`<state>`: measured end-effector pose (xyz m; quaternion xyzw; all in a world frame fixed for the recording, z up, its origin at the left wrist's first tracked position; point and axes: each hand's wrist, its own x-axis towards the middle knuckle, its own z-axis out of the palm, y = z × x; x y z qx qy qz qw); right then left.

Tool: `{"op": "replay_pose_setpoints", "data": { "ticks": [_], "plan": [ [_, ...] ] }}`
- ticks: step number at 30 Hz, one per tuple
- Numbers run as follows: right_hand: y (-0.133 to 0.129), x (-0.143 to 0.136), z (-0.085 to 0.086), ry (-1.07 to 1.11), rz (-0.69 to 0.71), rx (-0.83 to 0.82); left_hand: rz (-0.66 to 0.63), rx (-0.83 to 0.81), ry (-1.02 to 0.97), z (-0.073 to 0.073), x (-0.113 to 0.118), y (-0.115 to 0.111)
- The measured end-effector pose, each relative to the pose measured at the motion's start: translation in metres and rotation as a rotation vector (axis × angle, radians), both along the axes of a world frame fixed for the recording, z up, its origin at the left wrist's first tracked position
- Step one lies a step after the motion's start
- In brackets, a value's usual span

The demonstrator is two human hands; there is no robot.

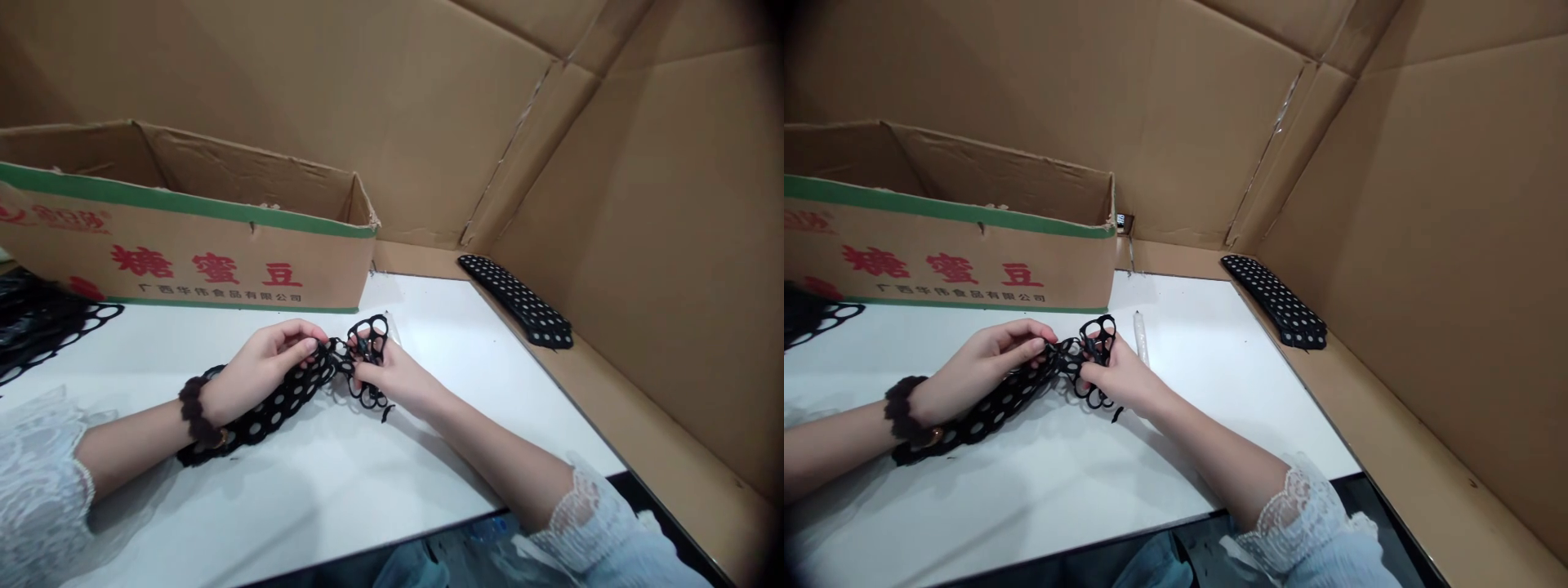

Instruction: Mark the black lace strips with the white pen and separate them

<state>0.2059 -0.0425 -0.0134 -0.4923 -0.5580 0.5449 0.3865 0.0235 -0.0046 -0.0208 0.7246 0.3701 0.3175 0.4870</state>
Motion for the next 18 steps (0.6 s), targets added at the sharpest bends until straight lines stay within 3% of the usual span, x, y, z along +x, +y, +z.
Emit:
{"op": "replay_pose_setpoints", "data": {
  "ticks": [4,8,9,10,15,18],
  "plan": [
    [0.0,0.0,-0.004,0.024,-0.013,0.02,0.054,-0.059,-0.048,-0.004,-0.002,0.008],
    [-0.002,0.0,-0.006,0.046,-0.016,-0.029,0.29,-0.099,-0.328,-0.004,-0.014,0.026],
    [-0.003,0.0,-0.006,0.058,-0.008,-0.036,0.296,-0.083,-0.349,-0.002,-0.016,0.028],
    [-0.003,0.0,-0.005,0.077,0.009,-0.04,0.246,-0.06,-0.318,0.0,-0.018,0.028],
    [-0.002,0.002,-0.006,0.153,0.1,-0.057,-0.253,-0.036,0.004,0.006,-0.011,0.002],
    [-0.001,0.002,-0.01,0.169,0.066,-0.093,-0.372,-0.069,0.104,0.003,-0.007,-0.011]
  ]
}}
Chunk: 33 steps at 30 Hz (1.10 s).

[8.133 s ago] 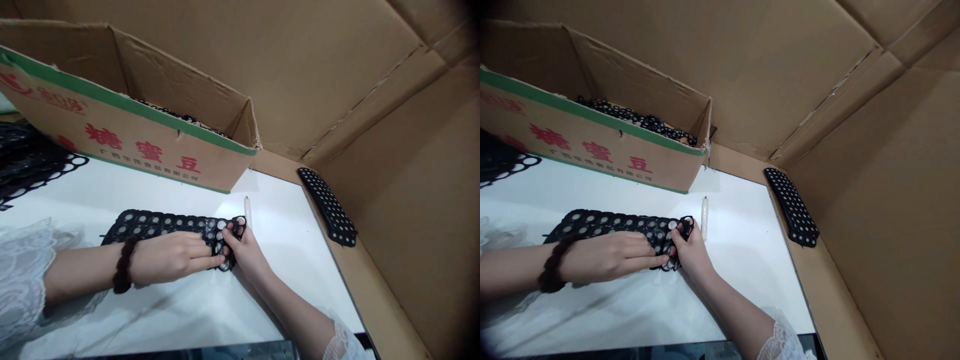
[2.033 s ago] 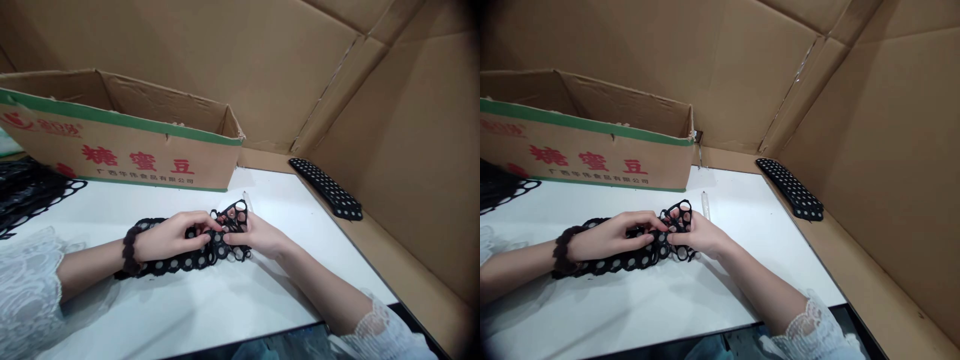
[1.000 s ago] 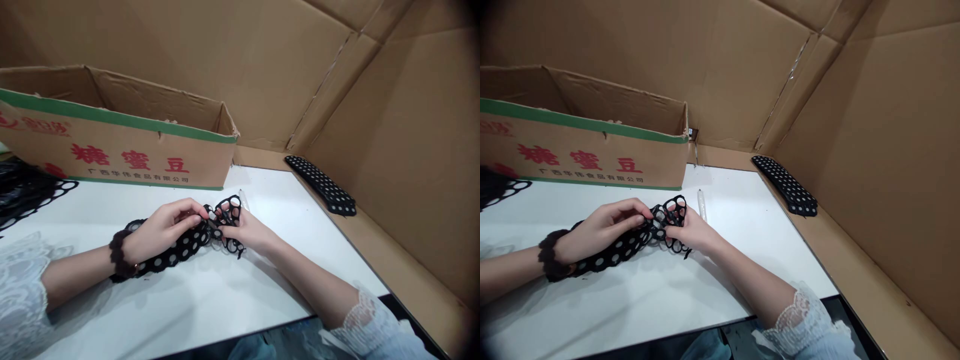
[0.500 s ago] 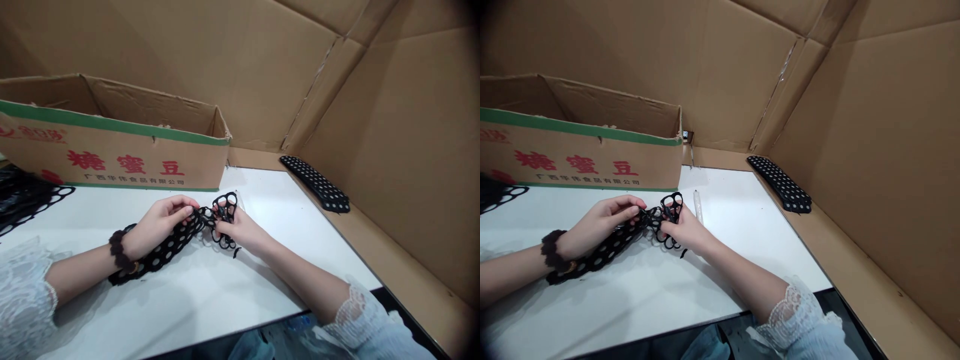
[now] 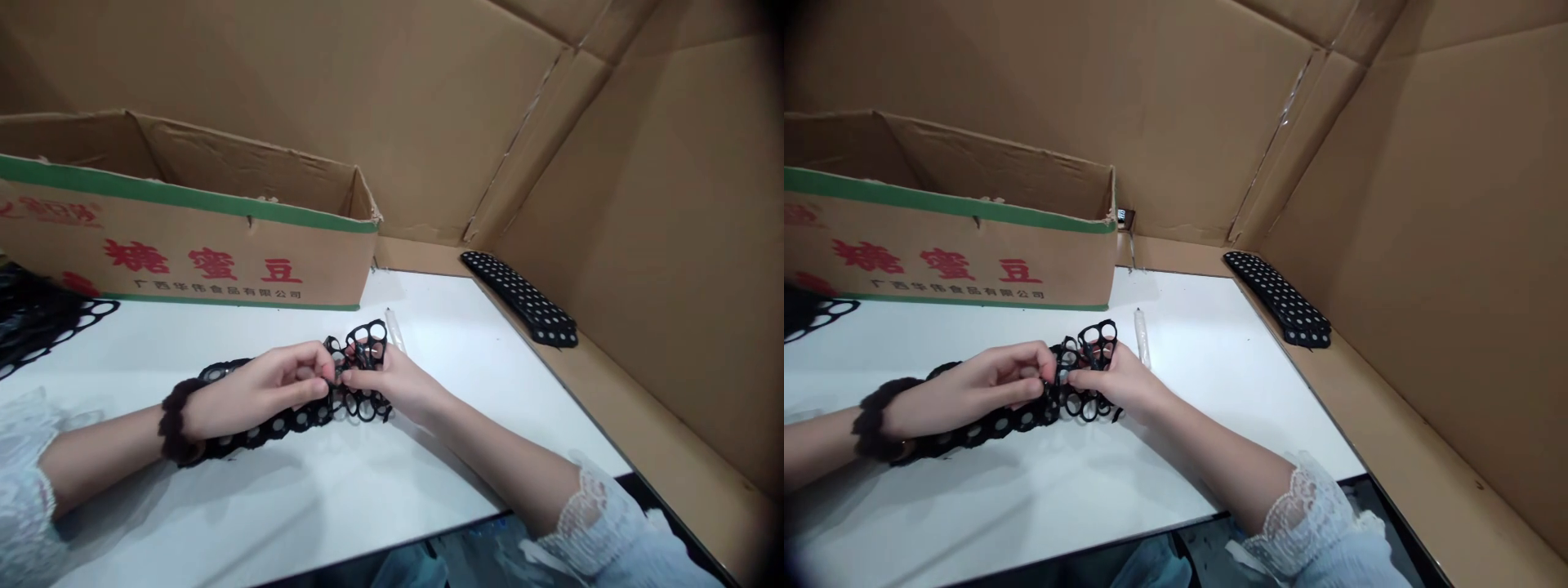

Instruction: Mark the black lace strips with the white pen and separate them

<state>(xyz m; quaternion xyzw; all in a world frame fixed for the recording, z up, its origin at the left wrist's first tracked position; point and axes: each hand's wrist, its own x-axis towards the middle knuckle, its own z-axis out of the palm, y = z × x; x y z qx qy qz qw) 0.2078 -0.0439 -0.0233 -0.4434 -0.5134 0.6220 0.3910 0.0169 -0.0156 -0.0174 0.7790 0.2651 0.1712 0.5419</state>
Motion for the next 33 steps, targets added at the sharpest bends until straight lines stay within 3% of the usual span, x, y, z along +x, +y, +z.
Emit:
{"op": "replay_pose_setpoints", "data": {
  "ticks": [9,14,18,21,23,26,29,33],
  "plan": [
    [-0.005,-0.005,-0.001,0.056,0.007,-0.031,-0.068,0.433,0.161,-0.002,-0.003,-0.004],
    [-0.003,-0.003,-0.002,0.062,-0.012,-0.073,-0.206,0.687,0.203,-0.006,-0.005,-0.003],
    [-0.002,-0.004,-0.001,0.02,-0.046,-0.07,-0.195,0.721,0.194,-0.008,-0.006,-0.004],
    [-0.003,-0.005,0.001,-0.047,-0.084,-0.071,0.019,0.473,0.119,-0.005,-0.004,-0.002],
    [-0.004,-0.004,0.0,-0.112,-0.129,-0.076,0.239,0.296,0.015,-0.001,-0.005,0.005],
    [-0.005,-0.004,-0.004,-0.182,-0.168,-0.049,0.628,0.244,-0.153,0.014,-0.014,0.019],
    [-0.003,-0.004,-0.009,-0.185,-0.159,0.003,0.89,0.553,-0.122,0.042,-0.028,0.031],
    [-0.001,-0.005,-0.013,-0.209,-0.188,0.01,1.155,1.282,0.062,0.088,-0.041,0.058]
  ]
}}
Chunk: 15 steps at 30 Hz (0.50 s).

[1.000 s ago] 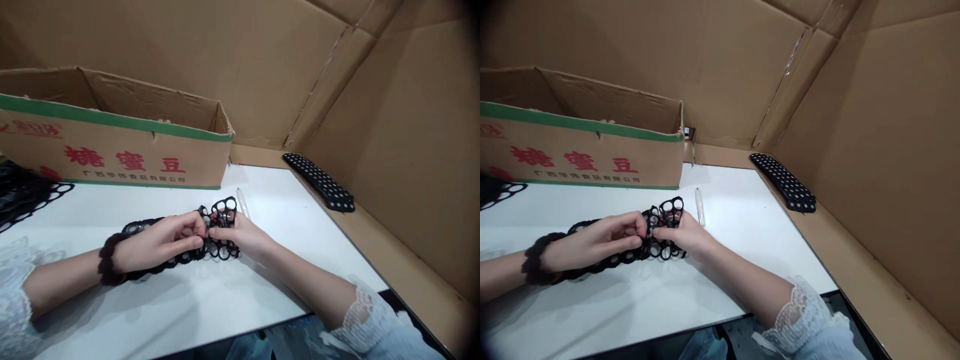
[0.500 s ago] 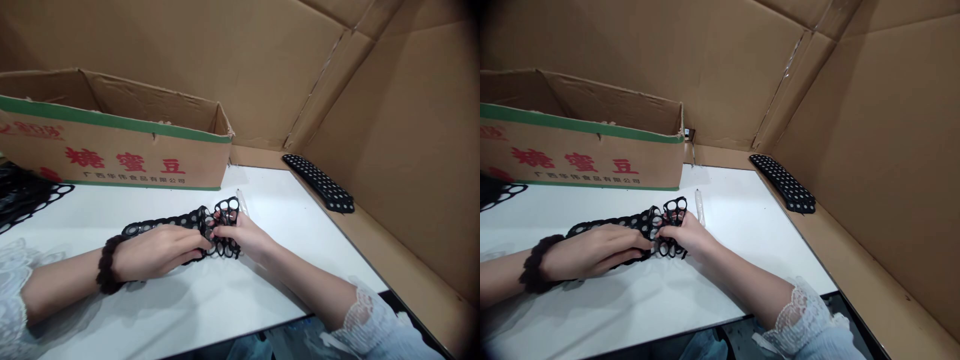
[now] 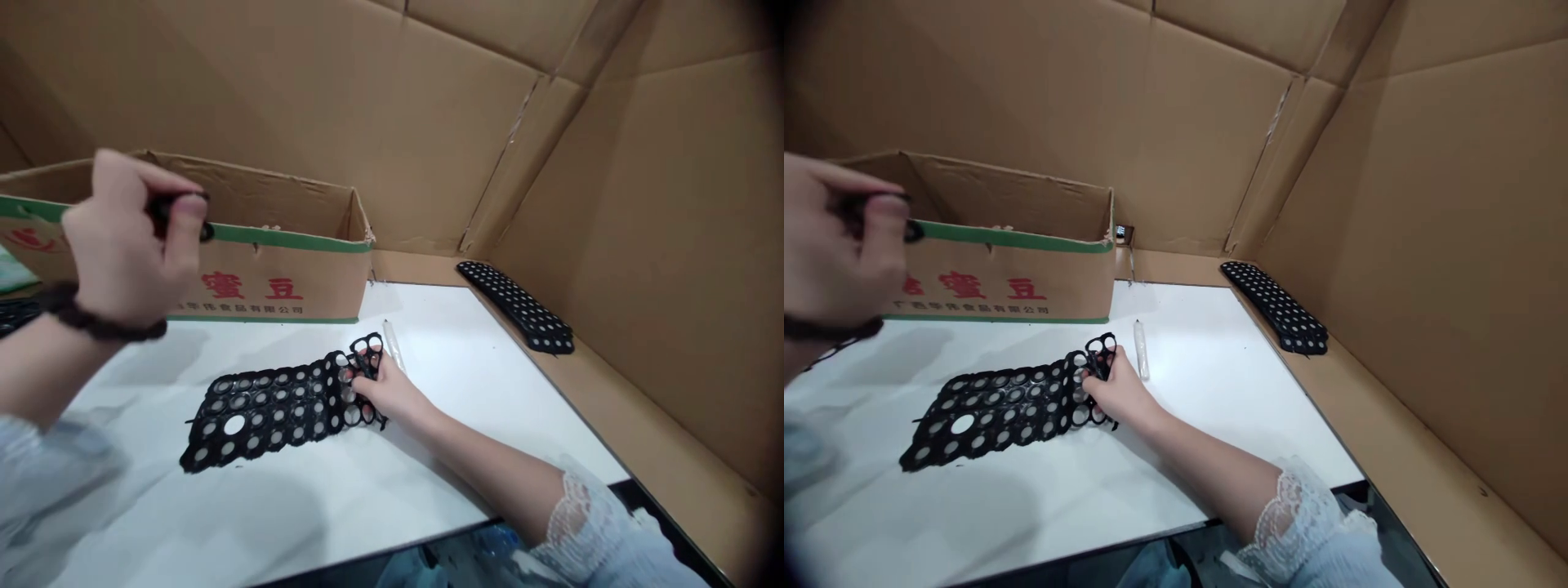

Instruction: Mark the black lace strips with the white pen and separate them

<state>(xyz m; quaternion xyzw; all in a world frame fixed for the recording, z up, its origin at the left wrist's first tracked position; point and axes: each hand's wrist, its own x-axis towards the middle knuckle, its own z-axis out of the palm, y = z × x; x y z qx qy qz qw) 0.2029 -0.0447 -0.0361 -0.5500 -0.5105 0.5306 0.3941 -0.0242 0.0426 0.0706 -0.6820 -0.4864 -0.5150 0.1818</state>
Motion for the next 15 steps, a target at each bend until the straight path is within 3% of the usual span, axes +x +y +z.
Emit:
{"op": "replay_pose_setpoints", "data": {
  "ticks": [2,4,6,8,11,15],
  "plan": [
    [0.001,0.001,0.0,-0.026,-0.029,0.004,0.049,0.056,0.135,0.019,-0.003,0.028],
    [0.001,0.002,0.001,-0.024,-0.041,-0.005,0.015,-0.158,0.325,0.031,-0.006,0.061],
    [0.001,0.003,0.001,-0.012,-0.035,-0.015,-0.002,-0.284,0.399,0.035,-0.006,0.087],
    [0.001,0.004,0.002,-0.017,0.018,-0.001,-0.005,-0.317,0.433,0.034,-0.004,0.096],
    [0.0,0.005,0.003,-0.037,0.097,0.04,-0.045,-0.16,0.405,0.027,0.006,0.072],
    [-0.001,0.003,0.004,-0.005,0.061,0.021,-0.102,-0.084,0.312,0.005,0.031,0.006]
  ]
}}
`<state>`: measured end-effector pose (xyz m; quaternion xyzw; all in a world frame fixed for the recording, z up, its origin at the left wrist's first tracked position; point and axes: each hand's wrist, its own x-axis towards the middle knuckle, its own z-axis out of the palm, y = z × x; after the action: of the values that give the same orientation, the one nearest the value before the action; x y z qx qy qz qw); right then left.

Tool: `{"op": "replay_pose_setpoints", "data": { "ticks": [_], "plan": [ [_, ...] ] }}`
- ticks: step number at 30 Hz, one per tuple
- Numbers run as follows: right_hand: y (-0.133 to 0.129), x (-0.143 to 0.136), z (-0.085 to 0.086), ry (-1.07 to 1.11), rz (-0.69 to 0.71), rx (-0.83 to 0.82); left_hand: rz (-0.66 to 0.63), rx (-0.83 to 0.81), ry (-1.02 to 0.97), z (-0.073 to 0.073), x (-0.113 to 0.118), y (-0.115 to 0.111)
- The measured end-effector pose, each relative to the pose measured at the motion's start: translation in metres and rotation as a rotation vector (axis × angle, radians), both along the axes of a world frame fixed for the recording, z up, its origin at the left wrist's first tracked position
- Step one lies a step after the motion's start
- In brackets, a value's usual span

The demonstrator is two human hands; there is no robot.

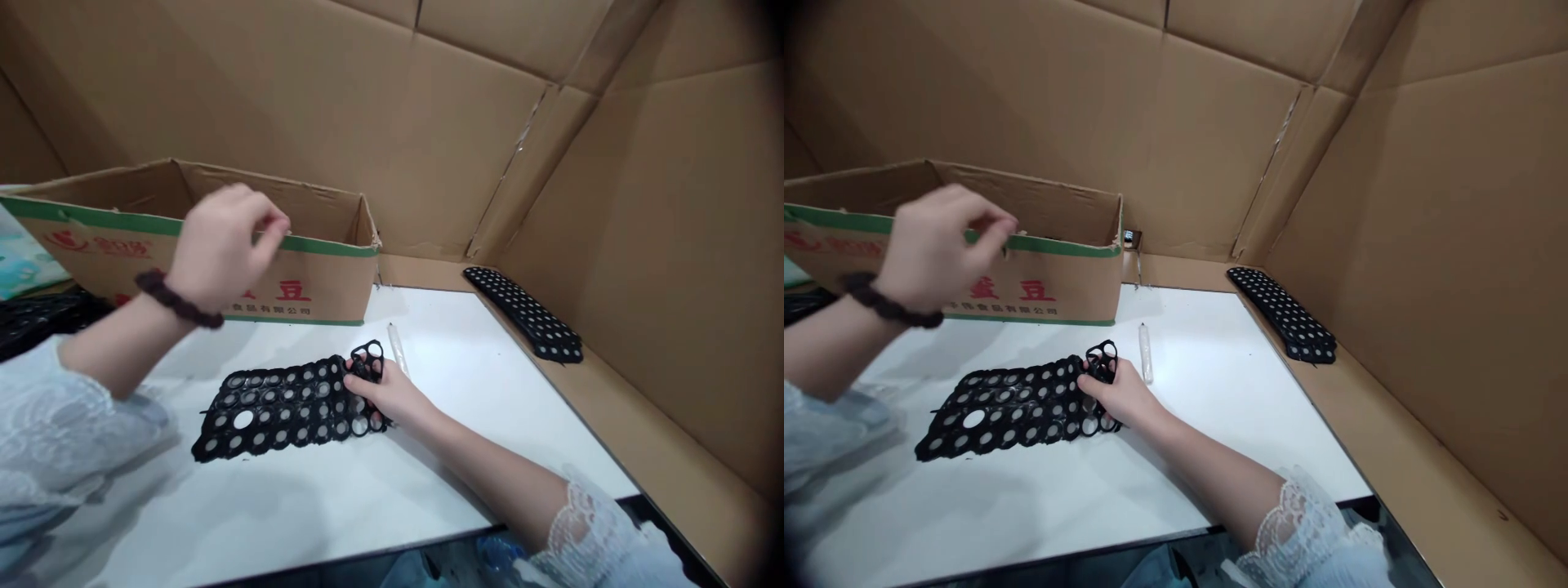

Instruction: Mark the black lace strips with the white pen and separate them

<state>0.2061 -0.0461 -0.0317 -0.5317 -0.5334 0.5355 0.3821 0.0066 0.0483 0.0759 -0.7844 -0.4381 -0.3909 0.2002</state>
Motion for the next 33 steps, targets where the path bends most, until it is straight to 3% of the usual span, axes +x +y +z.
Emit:
{"op": "replay_pose_setpoints", "data": {
  "ticks": [1,5,8,10,14,29,33],
  "plan": [
    [0.0,0.0,0.001,0.012,-0.008,-0.013,-0.035,-0.073,0.004,-0.01,0.007,-0.016],
    [-0.002,-0.002,0.003,0.065,-0.011,-0.038,-0.223,-0.676,0.158,-0.059,0.027,-0.063],
    [-0.004,-0.004,0.003,0.118,0.029,-0.041,-0.264,-0.871,0.144,-0.089,0.033,-0.075],
    [-0.005,-0.005,0.002,0.143,0.043,-0.035,-0.287,-0.939,0.079,-0.099,0.033,-0.077],
    [-0.005,-0.006,0.002,0.127,0.038,-0.039,-0.37,-1.027,-0.061,-0.102,0.033,-0.075],
    [-0.003,-0.014,0.0,0.259,0.093,-0.119,-0.557,-1.138,-0.261,-0.101,0.029,-0.074],
    [-0.005,-0.016,0.005,0.353,0.079,-0.194,-0.525,-1.134,-0.303,-0.102,0.03,-0.078]
  ]
}}
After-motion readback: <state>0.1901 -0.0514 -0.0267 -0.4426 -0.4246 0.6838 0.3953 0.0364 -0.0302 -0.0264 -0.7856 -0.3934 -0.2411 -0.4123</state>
